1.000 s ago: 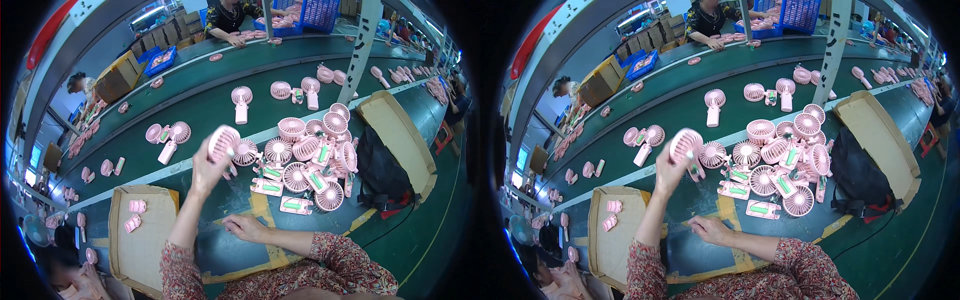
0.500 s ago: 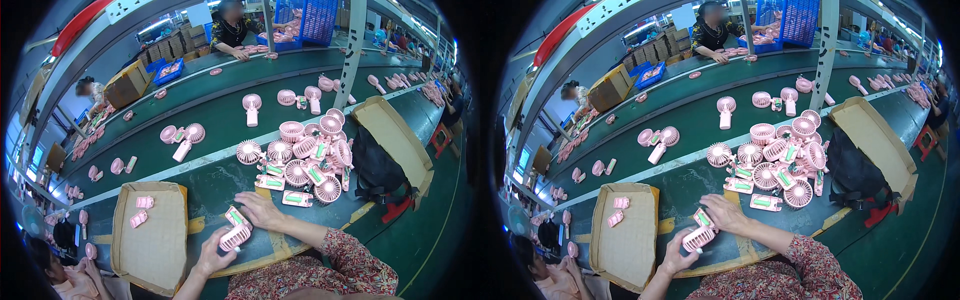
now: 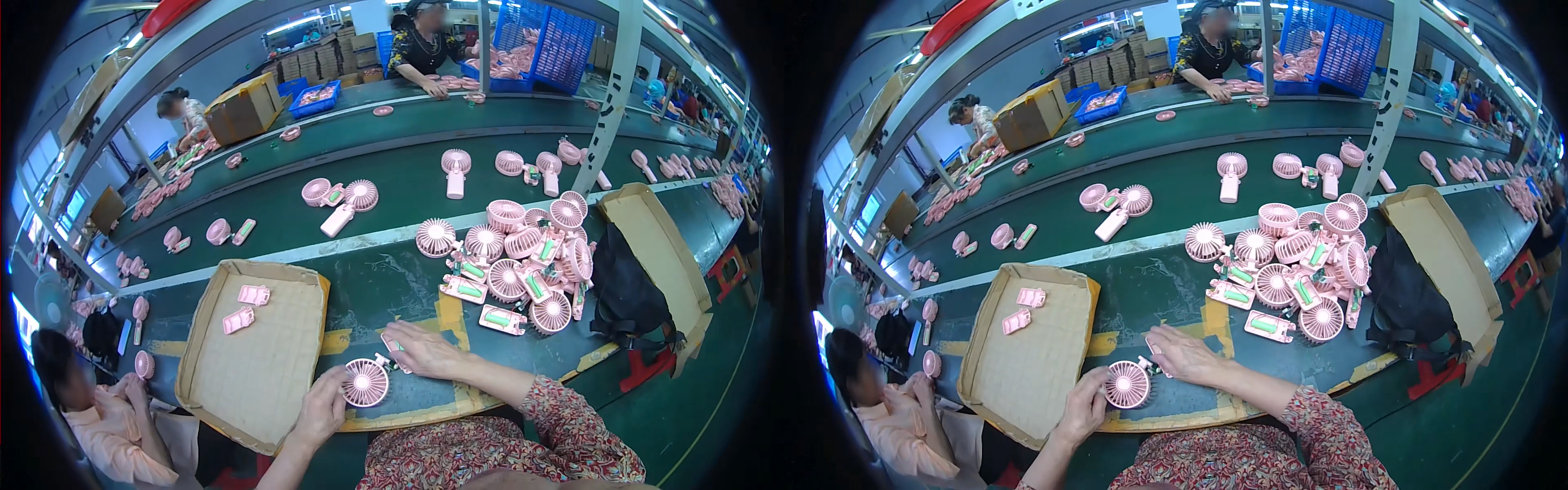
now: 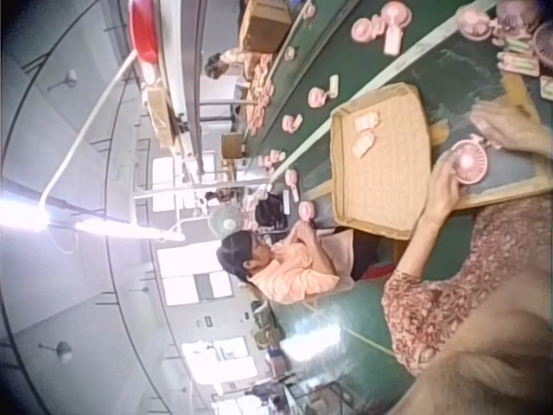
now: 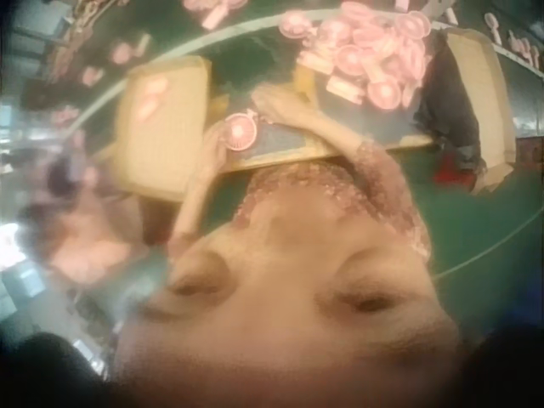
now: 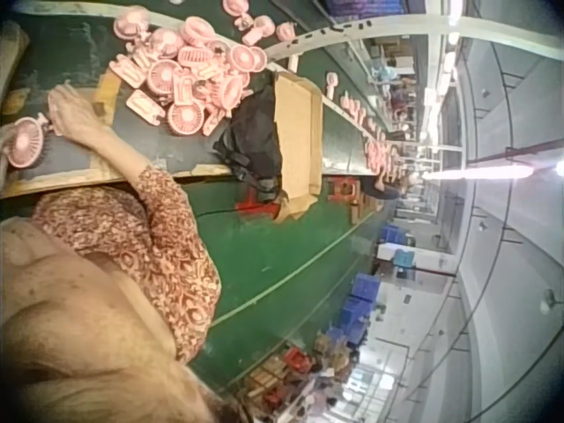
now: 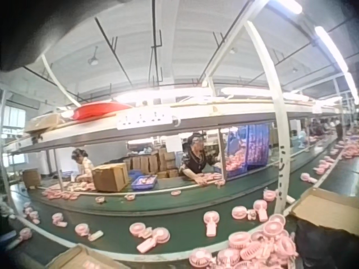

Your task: The person assembles handheld fans by hand, fitting a circuit board and battery into the handle before snapping the two halves of the handle together. They then place the assembled fan onto the conveyor belt and reach for new components.

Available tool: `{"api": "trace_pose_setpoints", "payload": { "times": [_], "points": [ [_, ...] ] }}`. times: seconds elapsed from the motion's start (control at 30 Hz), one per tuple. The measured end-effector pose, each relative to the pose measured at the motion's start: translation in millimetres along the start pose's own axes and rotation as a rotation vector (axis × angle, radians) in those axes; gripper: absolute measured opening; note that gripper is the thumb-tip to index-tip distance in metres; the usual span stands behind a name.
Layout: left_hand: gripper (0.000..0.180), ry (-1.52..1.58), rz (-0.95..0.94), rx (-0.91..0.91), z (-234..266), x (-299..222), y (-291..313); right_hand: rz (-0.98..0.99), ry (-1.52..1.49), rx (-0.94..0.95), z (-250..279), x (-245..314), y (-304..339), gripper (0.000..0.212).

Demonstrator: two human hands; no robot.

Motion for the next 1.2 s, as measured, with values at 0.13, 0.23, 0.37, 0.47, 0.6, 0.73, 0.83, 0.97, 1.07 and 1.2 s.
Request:
{"api": "trace_pose_setpoints", "payload": {
  "times": [0.13, 0.23, 0.37, 0.47, 0.6, 0.73, 0.83, 0.97, 1.07, 1.2],
  "points": [
    [0.068, -0.14, 0.34, 0.059, -16, 2, 2, 0.064, 0.105, -0.05, -30, -5, 5, 0.043],
    [0.069, -0.092, 0.359, 0.092, -23, 4, 6, 0.069, 0.111, -0.044, -22, 3, 12, 0.041],
    [0.074, 0.04, 0.519, 0.422, -23, 9, 1, 0.136, 0.266, -0.048, -11, 4, 23, 0.036],
    [0.065, -0.025, 0.46, 0.433, -21, -3, -11, 0.074, 0.373, -0.005, 5, -6, 27, 0.019],
    [0.06, 0.028, 0.434, 0.309, -17, -9, -24, -0.151, 0.375, -0.043, 30, -13, 27, 0.016],
    [0.054, 0.156, 0.457, 0.209, -13, -12, -36, -0.155, 0.144, -0.058, 48, -8, 14, 0.044],
    [0.053, 0.244, 0.408, 0.116, -12, -15, -38, -0.036, 0.032, 0.145, 36, -11, 13, 0.051],
    [0.058, 0.416, 0.429, 0.006, -9, -19, -45, -0.11, -0.003, 0.34, 30, -2, 15, 0.049],
    [0.059, 0.559, 0.43, -0.075, -10, -18, -47, -0.177, 0.162, 0.375, 20, 6, 19, 0.047],
    [0.063, 0.797, 0.452, -0.204, -8, -20, -54, -0.339, 0.043, 0.385, 25, 13, 20, 0.036]
  ]
}}
Point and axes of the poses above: each hand's wrist, its own y-axis away from the middle knuckle, its own z-axis out of the back of the hand, x = y × z, the point moved 2 cm from there along -y, towards the middle knuckle, and after that the axes turned 6 degrees about -x, right-handed, at the moved point
